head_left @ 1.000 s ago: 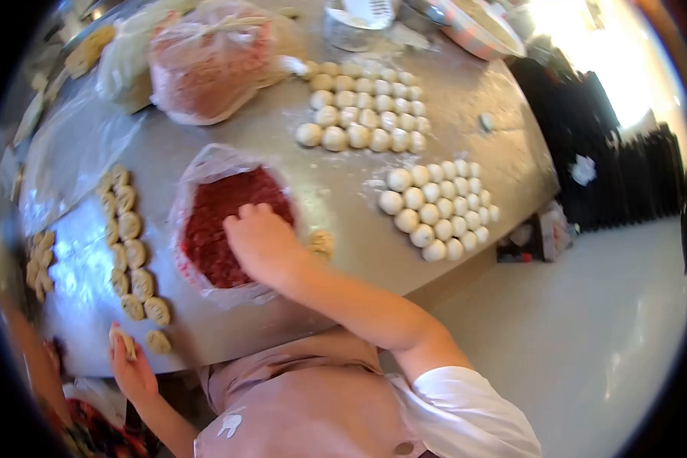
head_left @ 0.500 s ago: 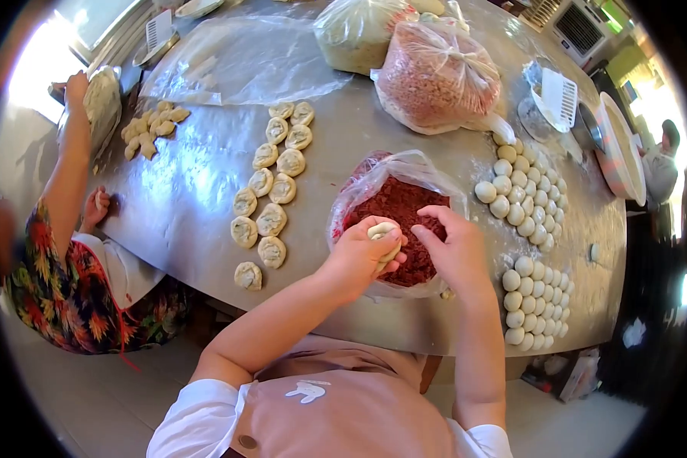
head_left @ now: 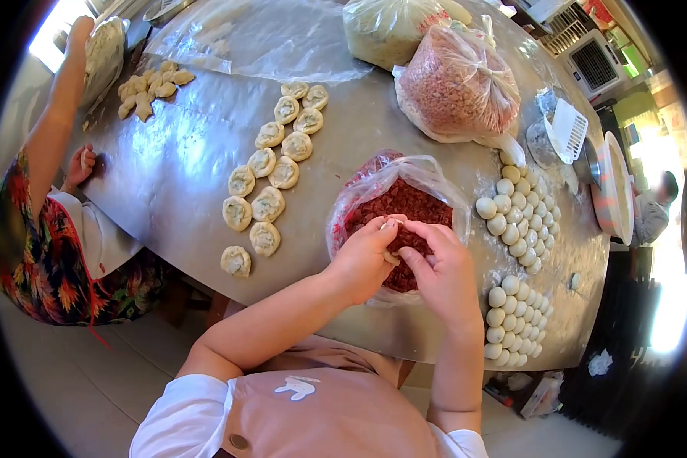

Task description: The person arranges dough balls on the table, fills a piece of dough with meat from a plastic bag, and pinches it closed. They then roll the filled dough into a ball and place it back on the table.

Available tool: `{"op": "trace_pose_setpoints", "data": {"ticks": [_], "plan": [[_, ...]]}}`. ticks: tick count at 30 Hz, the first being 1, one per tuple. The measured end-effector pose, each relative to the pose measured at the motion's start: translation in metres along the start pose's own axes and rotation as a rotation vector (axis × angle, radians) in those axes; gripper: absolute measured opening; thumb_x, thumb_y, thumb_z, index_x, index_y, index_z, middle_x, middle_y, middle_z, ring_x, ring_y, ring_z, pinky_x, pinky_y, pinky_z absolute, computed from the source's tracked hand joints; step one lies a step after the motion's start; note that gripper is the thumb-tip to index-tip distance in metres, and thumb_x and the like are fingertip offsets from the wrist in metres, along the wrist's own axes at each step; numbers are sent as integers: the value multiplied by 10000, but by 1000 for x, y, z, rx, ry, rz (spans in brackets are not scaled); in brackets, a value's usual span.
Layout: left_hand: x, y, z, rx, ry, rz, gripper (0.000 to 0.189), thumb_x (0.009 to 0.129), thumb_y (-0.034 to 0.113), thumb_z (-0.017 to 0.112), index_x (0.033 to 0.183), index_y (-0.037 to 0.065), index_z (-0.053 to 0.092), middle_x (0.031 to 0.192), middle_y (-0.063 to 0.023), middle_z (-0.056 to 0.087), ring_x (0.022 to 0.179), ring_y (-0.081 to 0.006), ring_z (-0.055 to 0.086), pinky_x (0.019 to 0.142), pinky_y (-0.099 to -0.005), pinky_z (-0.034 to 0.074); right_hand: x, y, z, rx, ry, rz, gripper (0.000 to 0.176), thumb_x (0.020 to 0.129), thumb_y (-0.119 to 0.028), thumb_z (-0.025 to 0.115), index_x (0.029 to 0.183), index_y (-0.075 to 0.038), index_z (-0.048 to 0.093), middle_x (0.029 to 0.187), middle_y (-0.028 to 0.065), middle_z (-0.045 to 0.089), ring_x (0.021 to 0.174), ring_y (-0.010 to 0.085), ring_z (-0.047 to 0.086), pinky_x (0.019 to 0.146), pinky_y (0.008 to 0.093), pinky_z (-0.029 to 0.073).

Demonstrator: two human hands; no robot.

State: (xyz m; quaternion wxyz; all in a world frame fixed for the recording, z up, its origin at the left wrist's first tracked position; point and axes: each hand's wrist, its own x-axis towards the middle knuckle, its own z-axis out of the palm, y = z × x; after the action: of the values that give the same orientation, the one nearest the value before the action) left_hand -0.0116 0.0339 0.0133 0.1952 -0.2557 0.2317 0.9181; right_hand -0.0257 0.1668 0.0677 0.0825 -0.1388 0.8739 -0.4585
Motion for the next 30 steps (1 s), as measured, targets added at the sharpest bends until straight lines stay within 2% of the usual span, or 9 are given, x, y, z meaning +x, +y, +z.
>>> {"op": "trace_pose_setpoints", "data": {"ticks": [6,9,12,15,18,21,27,28,30], "plan": [[2,-11,-1,134,-85,37,248,1040,208,478,1254,96,533,1147,-38,589,1010,-141,557,843,-303,477,-1,14,13,-59,127,-96,308,814,-3,712,1117,-39,665,986,112,695,897,229,681,755,306,543],[-1,-3,-1,136,-108,-2,229,1028,188,507,1232,96,552,1131,-36,595,992,-134,575,848,-306,493,-3,18,11,187,109,32,283,814,5,713,1091,-32,670,1010,95,704,893,189,686,774,293,544],[3,-5,-3,79,-50,4,210,1015,167,530,1206,90,570,1110,-30,604,998,-133,590,867,-308,507,-7,23,3,249,109,119,286,822,6,713,1102,-31,671,1009,81,706,903,171,680,795,286,540],[5,-1,-6,40,-61,-55,200,1006,136,535,1195,81,574,1104,-28,606,1000,-144,606,918,-325,515,-6,26,-1,297,114,171,262,860,-29,694,1121,-26,669,1051,99,698,975,219,671,855,321,532],[3,-2,-1,21,-48,-27,206,1004,130,530,1196,71,571,1105,-30,607,990,-148,613,958,-342,514,-1,27,-4,-209,230,-53,240,898,-85,671,1129,-20,669,1162,131,667,1120,289,625,947,380,497],[-1,1,1,43,-30,-33,229,1005,128,517,1219,57,562,1145,-44,611,1031,-169,620,994,-361,508,-3,37,-2,-244,173,-108,352,907,-204,678,1203,-18,632,1300,163,596,1280,379,503,1041,448,426],[-8,9,7,-71,-167,-156,286,1023,173,476,1274,54,542,1192,-67,628,1131,-184,609,962,-355,526,-16,42,12,-352,110,-345,867,832,-607,643,1397,14,427,1453,160,463,1398,461,304,1121,539,277],[-7,7,6,-1,-165,-142,261,1031,210,470,1231,72,564,1130,-54,636,1029,-148,631,861,-303,541,-15,48,18,-361,144,-365,940,819,-705,544,1407,14,400,1464,164,447,1403,454,301,1126,562,229],[-5,4,-1,11,-306,-159,233,1030,212,481,1200,79,568,1090,-42,631,948,-127,627,795,-273,528,-15,49,23,-407,179,-356,922,827,-721,502,1393,1,413,1457,170,452,1404,448,301,1128,563,214]]}}
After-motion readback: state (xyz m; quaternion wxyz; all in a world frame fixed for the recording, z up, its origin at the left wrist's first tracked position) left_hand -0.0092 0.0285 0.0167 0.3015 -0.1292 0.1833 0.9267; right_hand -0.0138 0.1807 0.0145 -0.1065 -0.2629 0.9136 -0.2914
